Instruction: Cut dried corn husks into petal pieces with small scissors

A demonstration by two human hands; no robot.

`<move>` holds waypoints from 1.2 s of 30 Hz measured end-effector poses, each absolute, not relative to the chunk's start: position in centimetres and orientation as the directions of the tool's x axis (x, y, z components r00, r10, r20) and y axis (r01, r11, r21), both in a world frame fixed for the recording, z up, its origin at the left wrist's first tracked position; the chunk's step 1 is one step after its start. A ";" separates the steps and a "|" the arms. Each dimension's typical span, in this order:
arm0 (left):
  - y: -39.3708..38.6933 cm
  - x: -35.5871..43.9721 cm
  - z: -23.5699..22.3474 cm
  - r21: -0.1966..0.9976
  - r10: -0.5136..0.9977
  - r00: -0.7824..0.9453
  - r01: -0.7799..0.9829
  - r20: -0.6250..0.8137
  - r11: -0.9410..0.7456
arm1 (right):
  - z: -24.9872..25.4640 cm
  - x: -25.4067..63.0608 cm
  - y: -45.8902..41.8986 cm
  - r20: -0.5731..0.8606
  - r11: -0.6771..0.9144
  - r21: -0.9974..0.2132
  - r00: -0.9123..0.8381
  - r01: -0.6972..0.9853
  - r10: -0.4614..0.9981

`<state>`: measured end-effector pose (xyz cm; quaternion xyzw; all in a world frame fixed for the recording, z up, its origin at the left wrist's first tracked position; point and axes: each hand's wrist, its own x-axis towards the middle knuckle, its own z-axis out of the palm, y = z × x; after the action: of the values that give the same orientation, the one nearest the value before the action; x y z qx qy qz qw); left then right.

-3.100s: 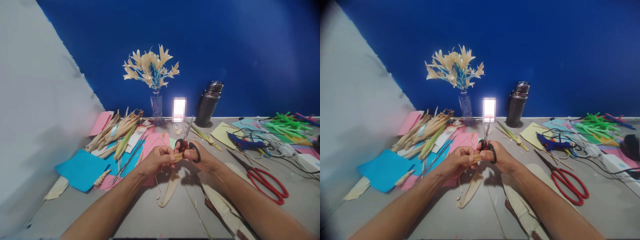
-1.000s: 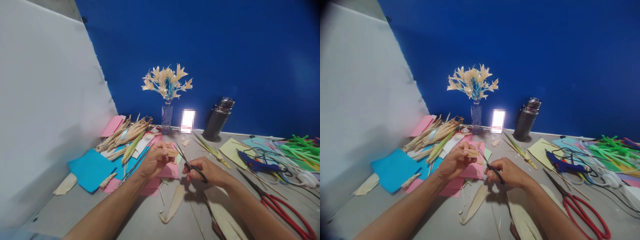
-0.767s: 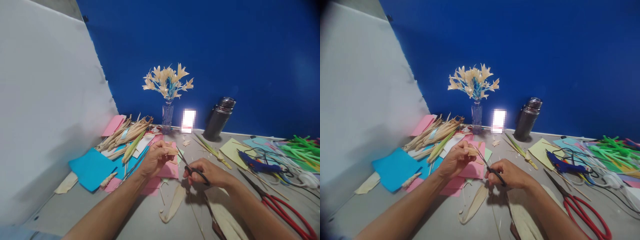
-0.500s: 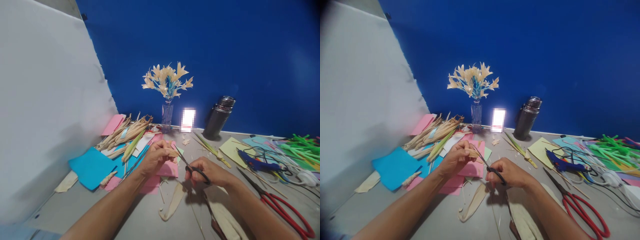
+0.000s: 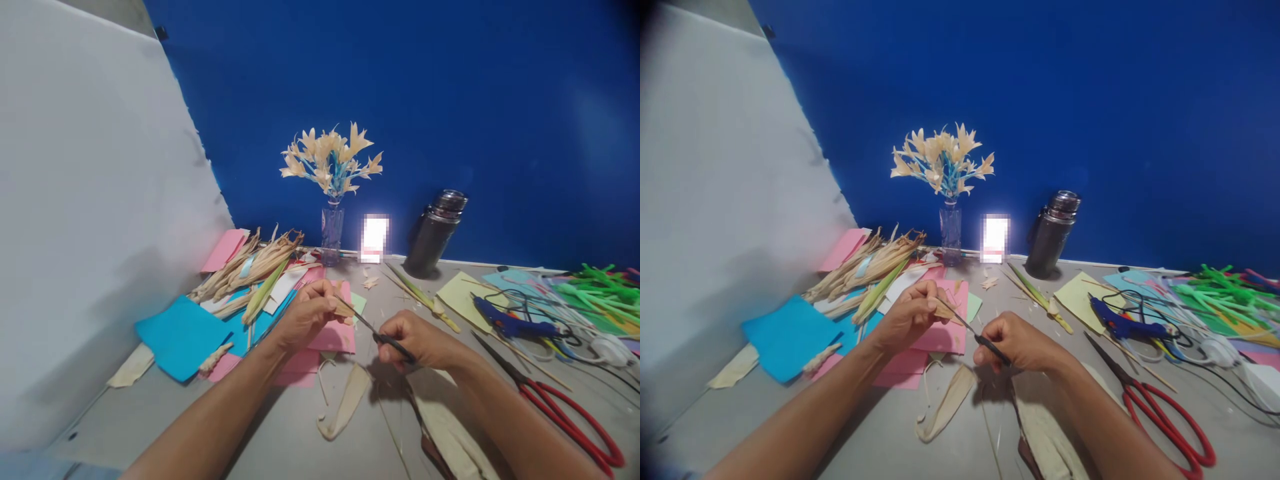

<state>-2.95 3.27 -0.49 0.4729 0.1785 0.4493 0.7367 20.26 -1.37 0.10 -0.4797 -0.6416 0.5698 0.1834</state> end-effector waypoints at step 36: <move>0.4 -0.7 -1.5 0.765 0.787 0.160 0.185 0.596 -0.617 | -1.6 17.8 -0.8 -0.157 -0.167 -0.963 -0.066 -0.213 0.985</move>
<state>-0.69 0.37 -1.52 0.7110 0.3417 0.5506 0.2732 17.76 -0.82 -1.65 -0.4693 -0.4117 0.6028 0.4968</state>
